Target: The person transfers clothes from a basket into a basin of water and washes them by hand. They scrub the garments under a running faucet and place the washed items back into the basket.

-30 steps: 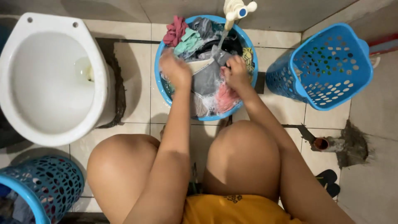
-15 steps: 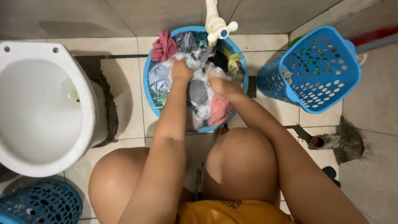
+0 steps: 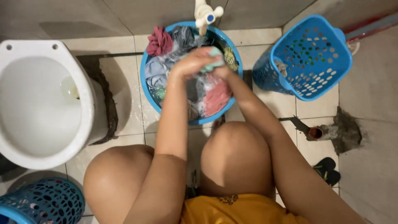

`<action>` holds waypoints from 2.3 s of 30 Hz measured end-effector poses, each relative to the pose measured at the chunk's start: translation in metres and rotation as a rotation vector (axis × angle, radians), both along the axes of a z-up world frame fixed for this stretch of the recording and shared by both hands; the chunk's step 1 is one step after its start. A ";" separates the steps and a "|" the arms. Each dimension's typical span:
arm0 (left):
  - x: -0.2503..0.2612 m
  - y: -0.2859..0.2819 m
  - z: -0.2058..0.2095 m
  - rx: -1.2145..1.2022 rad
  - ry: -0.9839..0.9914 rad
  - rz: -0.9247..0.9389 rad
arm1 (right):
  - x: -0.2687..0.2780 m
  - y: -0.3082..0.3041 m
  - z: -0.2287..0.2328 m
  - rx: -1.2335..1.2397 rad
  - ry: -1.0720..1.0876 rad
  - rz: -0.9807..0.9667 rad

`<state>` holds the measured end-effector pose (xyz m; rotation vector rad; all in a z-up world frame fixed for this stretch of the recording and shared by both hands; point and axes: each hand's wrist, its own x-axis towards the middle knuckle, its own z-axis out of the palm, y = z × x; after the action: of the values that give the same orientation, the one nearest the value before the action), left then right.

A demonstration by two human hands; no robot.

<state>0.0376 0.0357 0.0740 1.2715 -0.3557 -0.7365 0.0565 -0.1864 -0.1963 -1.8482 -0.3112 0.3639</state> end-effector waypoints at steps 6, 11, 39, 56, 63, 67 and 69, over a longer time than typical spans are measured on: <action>0.028 0.012 -0.164 -0.191 0.601 0.656 | -0.041 0.044 0.182 0.681 0.462 -0.300; 0.040 -0.059 -0.357 -1.000 0.416 0.443 | -0.077 0.118 0.282 -0.032 -0.615 -0.220; 0.040 -0.006 -0.221 1.109 -0.090 0.735 | -0.018 0.044 0.112 -0.431 -0.075 -0.070; 0.035 -0.049 -0.166 -0.373 0.738 0.855 | -0.019 0.067 0.195 -0.216 -0.473 -0.348; 0.004 -0.028 -0.166 0.922 -0.482 0.998 | -0.048 0.056 0.140 -0.707 -0.453 -0.143; -0.014 -0.029 -0.171 1.095 -0.596 0.656 | -0.046 0.042 0.098 -0.693 -0.353 -0.059; -0.008 -0.027 -0.204 1.119 -0.576 0.521 | -0.028 0.038 0.064 -0.761 -0.207 -0.026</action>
<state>0.0297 0.0089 -0.1298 2.5228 -0.0188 -0.0380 0.0284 -0.1480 -0.1325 -2.6445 -0.3128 0.2915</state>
